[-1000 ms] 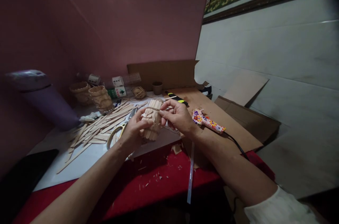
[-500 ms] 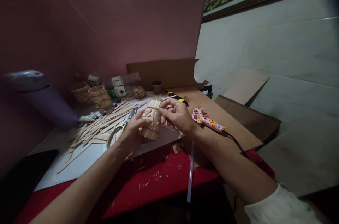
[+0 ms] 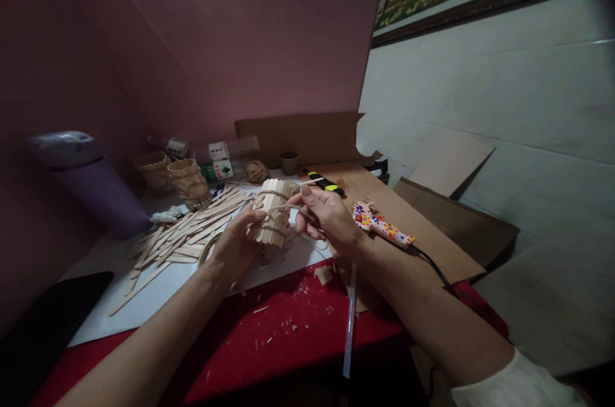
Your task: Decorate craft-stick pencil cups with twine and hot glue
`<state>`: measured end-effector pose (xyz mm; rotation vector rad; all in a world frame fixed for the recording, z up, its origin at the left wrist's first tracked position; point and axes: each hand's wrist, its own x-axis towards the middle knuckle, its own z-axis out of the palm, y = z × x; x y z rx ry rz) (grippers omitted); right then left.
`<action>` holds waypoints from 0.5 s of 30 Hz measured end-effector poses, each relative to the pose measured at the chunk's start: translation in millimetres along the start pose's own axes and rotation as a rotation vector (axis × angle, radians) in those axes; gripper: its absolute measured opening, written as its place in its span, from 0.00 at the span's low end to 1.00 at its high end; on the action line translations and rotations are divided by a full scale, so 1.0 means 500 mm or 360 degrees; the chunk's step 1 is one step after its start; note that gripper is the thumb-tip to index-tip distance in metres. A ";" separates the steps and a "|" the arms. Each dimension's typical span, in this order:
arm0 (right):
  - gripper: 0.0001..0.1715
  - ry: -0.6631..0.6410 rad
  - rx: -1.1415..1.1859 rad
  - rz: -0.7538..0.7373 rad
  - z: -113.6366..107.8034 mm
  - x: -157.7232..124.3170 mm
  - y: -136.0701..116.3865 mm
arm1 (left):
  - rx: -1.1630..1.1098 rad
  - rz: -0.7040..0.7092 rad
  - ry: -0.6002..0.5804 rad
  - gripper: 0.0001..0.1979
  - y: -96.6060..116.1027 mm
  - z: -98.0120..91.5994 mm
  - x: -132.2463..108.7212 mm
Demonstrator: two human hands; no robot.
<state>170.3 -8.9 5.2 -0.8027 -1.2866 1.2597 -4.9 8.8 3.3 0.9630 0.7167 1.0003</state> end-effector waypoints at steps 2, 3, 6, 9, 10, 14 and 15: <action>0.32 -0.0041 -0.0019 0.0017 0.002 -0.001 0.004 | 0.0057 0.0086 0.0018 0.26 -0.002 0.004 -0.001; 0.33 -0.0059 -0.0038 0.0025 0.003 -0.002 0.006 | 0.0089 0.0140 0.0027 0.25 -0.004 0.006 0.000; 0.33 -0.0072 -0.0138 0.0010 0.008 -0.005 0.008 | 0.0167 0.0264 0.0066 0.27 -0.010 0.005 0.004; 0.29 -0.0044 -0.0242 -0.0057 0.012 -0.006 0.009 | 0.0218 0.0347 0.0098 0.32 -0.018 -0.008 0.014; 0.28 -0.0034 -0.0279 -0.0083 0.014 -0.006 0.010 | 0.0232 0.0374 0.0093 0.33 -0.022 -0.013 0.019; 0.21 -0.0011 -0.0487 -0.0150 0.018 -0.009 0.013 | 0.0251 0.0439 0.0109 0.35 -0.030 -0.026 0.030; 0.18 -0.0008 -0.0555 -0.0162 0.020 -0.012 0.013 | 0.0242 0.0438 0.0128 0.36 -0.029 -0.025 0.029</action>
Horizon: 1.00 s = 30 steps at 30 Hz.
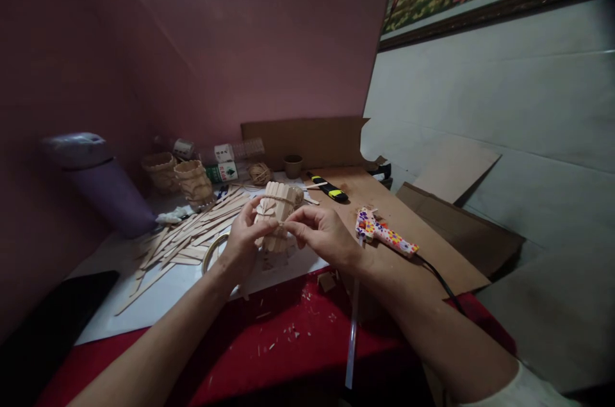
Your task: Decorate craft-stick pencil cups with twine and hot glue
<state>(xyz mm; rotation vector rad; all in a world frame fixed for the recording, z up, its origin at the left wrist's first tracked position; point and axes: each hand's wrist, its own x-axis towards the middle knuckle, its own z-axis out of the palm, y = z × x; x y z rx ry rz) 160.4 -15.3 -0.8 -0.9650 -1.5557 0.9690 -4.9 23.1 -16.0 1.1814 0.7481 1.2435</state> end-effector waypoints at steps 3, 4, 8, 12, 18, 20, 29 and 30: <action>0.12 0.0011 -0.0218 -0.0086 0.003 -0.009 -0.004 | -0.0066 -0.0064 0.0016 0.36 0.014 0.007 -0.009; 0.11 0.0033 -0.0272 -0.0130 0.003 -0.011 -0.006 | -0.0102 -0.0103 -0.0004 0.35 0.021 0.009 -0.013; 0.12 0.0217 -0.0257 -0.0249 -0.002 -0.014 -0.013 | -0.0304 -0.0325 -0.0099 0.28 0.044 0.005 -0.022; 0.14 0.0295 -0.0081 -0.0256 -0.006 -0.015 -0.017 | -0.0570 -0.0435 -0.0156 0.25 0.048 -0.011 -0.017; 0.14 0.0227 -0.0279 -0.0235 0.005 -0.031 -0.011 | -0.0688 -0.0549 -0.0199 0.27 0.036 -0.022 -0.013; 0.13 0.0205 -0.0371 -0.0281 0.009 -0.036 -0.010 | -0.0685 -0.0564 -0.0206 0.28 0.034 -0.022 -0.013; 0.14 0.0273 -0.0655 -0.0437 0.013 -0.036 -0.016 | -0.0590 -0.0549 -0.0072 0.29 0.040 -0.020 -0.013; 0.13 0.0280 -0.0675 -0.0439 0.013 -0.035 -0.016 | -0.0584 -0.0538 -0.0066 0.29 0.039 -0.021 -0.012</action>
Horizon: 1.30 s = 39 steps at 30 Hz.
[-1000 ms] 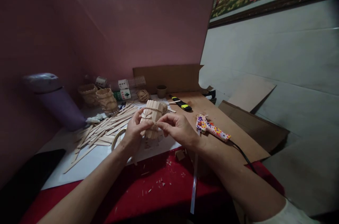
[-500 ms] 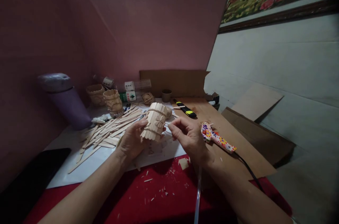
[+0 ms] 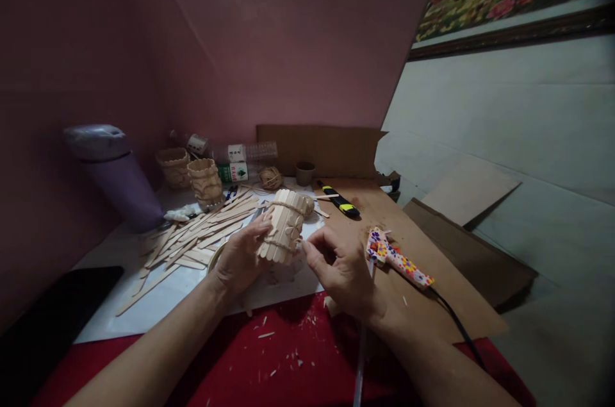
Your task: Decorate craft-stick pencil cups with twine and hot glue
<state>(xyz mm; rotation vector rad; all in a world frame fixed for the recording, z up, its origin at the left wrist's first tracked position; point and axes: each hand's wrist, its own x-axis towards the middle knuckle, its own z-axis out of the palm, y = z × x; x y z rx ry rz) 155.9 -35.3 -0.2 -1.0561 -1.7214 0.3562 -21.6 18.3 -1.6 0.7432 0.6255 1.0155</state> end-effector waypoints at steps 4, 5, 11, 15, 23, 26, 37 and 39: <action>0.12 0.0009 -0.0089 -0.0012 0.003 -0.002 0.002 | 0.0030 0.0003 -0.0036 0.30 -0.005 -0.001 0.004; 0.12 0.0009 -0.0104 -0.0016 0.004 -0.003 0.003 | 0.0039 0.0004 -0.0040 0.30 -0.007 0.000 0.004; 0.11 0.0014 -0.0195 -0.0104 0.007 -0.006 0.009 | 0.0096 0.0020 -0.0063 0.30 -0.013 0.005 0.001; 0.11 0.0026 -0.0273 -0.0189 0.006 -0.007 0.007 | 0.0112 0.0028 -0.0027 0.30 -0.012 0.006 0.000; 0.09 0.0079 -0.0353 -0.0184 0.006 -0.008 0.012 | 0.0161 0.0017 -0.0023 0.30 -0.015 0.007 -0.003; 0.09 0.0101 -0.0360 -0.0183 0.006 -0.007 0.014 | 0.0180 0.0001 -0.0028 0.31 -0.011 0.017 -0.005; 0.09 0.0123 -0.0388 -0.0274 0.004 -0.003 0.018 | 0.0194 0.0017 -0.0060 0.32 -0.012 0.021 -0.008; 0.09 0.0127 -0.0392 -0.0287 0.004 -0.003 0.018 | 0.0193 0.0022 -0.0060 0.32 -0.011 0.022 -0.008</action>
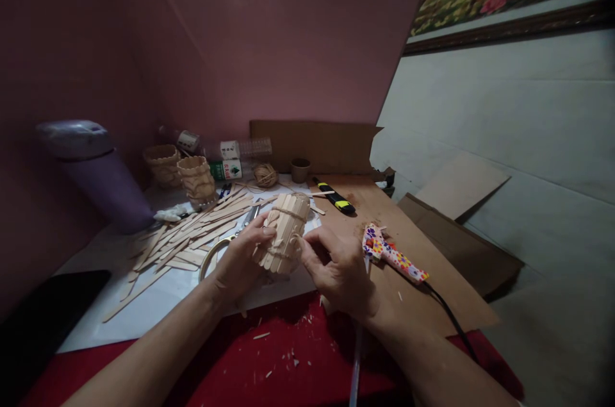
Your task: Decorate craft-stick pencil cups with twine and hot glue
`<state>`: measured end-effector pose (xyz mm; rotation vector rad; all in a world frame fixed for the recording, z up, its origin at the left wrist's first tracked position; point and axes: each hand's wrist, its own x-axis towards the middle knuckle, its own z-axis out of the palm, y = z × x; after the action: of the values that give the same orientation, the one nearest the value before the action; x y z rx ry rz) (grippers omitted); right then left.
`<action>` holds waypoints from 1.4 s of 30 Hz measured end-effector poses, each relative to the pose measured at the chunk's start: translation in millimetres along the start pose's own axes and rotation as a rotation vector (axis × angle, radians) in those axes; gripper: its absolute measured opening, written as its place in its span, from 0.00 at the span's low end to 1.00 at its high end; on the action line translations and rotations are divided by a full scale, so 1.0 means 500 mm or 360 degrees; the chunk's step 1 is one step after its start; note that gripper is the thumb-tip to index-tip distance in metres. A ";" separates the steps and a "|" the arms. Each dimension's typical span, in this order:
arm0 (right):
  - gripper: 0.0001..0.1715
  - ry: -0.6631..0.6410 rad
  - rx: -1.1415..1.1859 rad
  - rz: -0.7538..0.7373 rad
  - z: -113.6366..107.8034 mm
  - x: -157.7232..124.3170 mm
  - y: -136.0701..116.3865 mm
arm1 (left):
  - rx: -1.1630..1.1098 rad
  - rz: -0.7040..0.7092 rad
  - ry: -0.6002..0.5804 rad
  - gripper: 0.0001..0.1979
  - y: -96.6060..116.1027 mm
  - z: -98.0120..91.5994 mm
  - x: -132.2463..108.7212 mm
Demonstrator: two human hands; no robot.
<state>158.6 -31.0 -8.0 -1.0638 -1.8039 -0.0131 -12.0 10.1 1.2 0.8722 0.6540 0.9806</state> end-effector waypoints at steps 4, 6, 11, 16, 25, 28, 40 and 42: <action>0.09 0.0012 -0.0018 -0.0026 0.001 0.000 0.002 | 0.0002 0.0014 0.0026 0.31 0.001 -0.001 0.001; 0.09 0.0038 -0.0016 -0.0047 0.002 -0.001 0.003 | -0.0003 0.0028 0.0016 0.30 0.000 -0.003 0.001; 0.08 0.0093 -0.0024 -0.0125 0.002 -0.001 0.002 | -0.0001 0.0056 0.0003 0.30 -0.002 -0.001 0.002; 0.08 0.0053 -0.0026 -0.0127 0.001 0.001 0.003 | -0.0019 0.0135 0.0119 0.29 -0.004 -0.003 0.009; 0.06 0.0161 -0.0031 -0.0140 0.004 0.004 0.022 | -0.0044 0.0231 0.0245 0.31 0.006 0.000 0.015; 0.05 0.0271 0.0006 -0.0095 0.002 0.008 0.027 | -0.0155 0.0406 0.0285 0.28 0.019 -0.012 0.027; 0.09 0.0160 -0.0091 0.0006 0.012 0.007 0.049 | -0.0210 0.0565 0.0410 0.16 0.021 -0.055 0.068; 0.09 0.0158 -0.0100 0.0008 0.013 0.008 0.051 | -0.0065 0.0664 0.0432 0.22 0.013 -0.053 0.073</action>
<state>170.0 -10.0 -19.4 -1.0928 -1.7214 -0.1181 -20.7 53.5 -9.9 0.8641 0.6916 1.5016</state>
